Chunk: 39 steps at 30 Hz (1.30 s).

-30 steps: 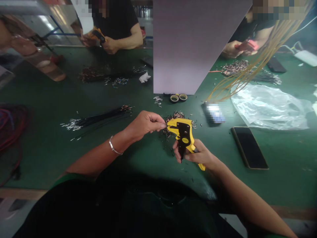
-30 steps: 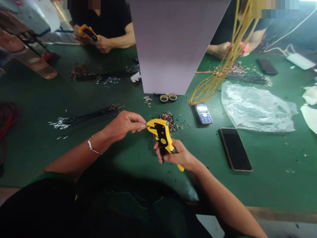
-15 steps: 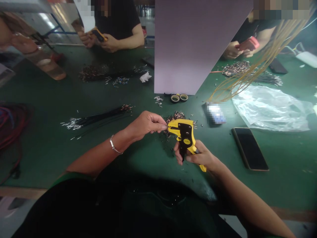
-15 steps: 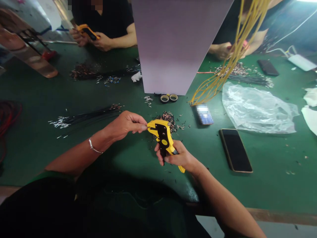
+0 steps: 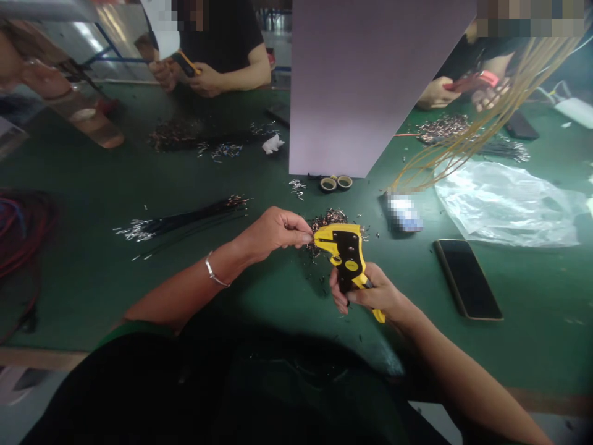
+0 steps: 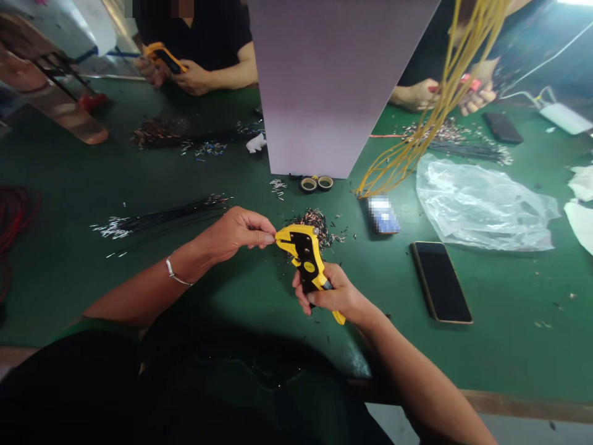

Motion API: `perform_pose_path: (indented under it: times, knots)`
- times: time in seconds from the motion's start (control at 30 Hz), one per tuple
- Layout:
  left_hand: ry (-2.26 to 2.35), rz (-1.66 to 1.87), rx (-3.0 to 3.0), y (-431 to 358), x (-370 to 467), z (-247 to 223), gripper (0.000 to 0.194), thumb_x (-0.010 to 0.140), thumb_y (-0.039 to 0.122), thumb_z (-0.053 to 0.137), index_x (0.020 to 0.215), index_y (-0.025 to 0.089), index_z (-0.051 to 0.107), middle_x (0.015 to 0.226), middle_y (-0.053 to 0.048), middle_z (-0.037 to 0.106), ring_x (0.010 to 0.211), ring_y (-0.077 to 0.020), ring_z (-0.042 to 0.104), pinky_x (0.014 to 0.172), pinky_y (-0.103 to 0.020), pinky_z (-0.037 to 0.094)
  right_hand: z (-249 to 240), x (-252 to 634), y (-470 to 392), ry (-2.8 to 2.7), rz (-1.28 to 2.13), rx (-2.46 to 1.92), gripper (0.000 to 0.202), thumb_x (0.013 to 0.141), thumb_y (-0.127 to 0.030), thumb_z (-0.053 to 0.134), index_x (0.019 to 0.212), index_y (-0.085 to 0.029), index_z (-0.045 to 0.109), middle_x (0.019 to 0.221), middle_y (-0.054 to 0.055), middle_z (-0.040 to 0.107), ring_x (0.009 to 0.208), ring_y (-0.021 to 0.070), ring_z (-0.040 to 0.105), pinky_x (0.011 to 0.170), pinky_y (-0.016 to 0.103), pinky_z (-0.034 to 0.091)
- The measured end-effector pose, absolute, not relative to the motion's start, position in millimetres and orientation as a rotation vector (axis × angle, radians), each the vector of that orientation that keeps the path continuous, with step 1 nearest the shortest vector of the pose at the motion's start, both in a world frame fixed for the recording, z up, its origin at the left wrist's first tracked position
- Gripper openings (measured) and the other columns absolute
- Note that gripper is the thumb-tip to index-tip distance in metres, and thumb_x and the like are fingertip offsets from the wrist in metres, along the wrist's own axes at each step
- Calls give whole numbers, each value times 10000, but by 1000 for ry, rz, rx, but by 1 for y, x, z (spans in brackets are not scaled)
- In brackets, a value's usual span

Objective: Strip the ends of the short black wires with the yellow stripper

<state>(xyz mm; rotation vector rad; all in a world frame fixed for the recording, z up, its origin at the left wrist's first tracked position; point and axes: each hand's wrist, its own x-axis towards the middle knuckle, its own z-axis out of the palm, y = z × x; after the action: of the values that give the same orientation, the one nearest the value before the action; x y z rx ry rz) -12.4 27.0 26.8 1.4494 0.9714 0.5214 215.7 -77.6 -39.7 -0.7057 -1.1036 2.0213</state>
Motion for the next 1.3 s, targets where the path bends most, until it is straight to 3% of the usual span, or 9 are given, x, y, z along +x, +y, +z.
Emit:
perform_pose_path:
  times: [0.23, 0.63, 1.07, 1.3]
  knots:
    - [943, 509, 1451, 34, -14, 17, 95, 659, 232, 731, 717, 160, 754, 572, 9, 611, 540, -73, 490, 476, -205, 323, -41, 210, -81, -1146, 1930, -758, 167, 742, -159, 687, 899, -133, 634, 688, 12, 628, 545, 137, 592, 541, 302, 513]
    - [939, 579, 1434, 49, -13, -10, 76, 644, 200, 743, 708, 161, 757, 600, -3, 645, 560, -81, 526, 517, -210, 401, -44, 197, -82, -1282, 1677, -1128, 198, 643, -130, 586, 831, -181, 548, 652, -27, 574, 528, 114, 524, 514, 264, 429]
    - [926, 629, 1487, 56, -12, -23, 95, 664, 217, 738, 724, 143, 746, 613, -2, 646, 556, -76, 521, 531, -214, 413, -59, 190, -81, -1243, 1533, -1215, 155, 639, -154, 594, 784, -184, 549, 556, -56, 556, 416, 98, 507, 434, 240, 408]
    - [994, 651, 1502, 52, -12, -16, 85, 670, 225, 735, 704, 147, 734, 589, 5, 626, 543, -76, 503, 529, -223, 400, -69, 193, -79, -1105, 1651, -1062, 219, 650, -161, 633, 857, -176, 563, 588, -51, 577, 437, 114, 532, 459, 271, 456]
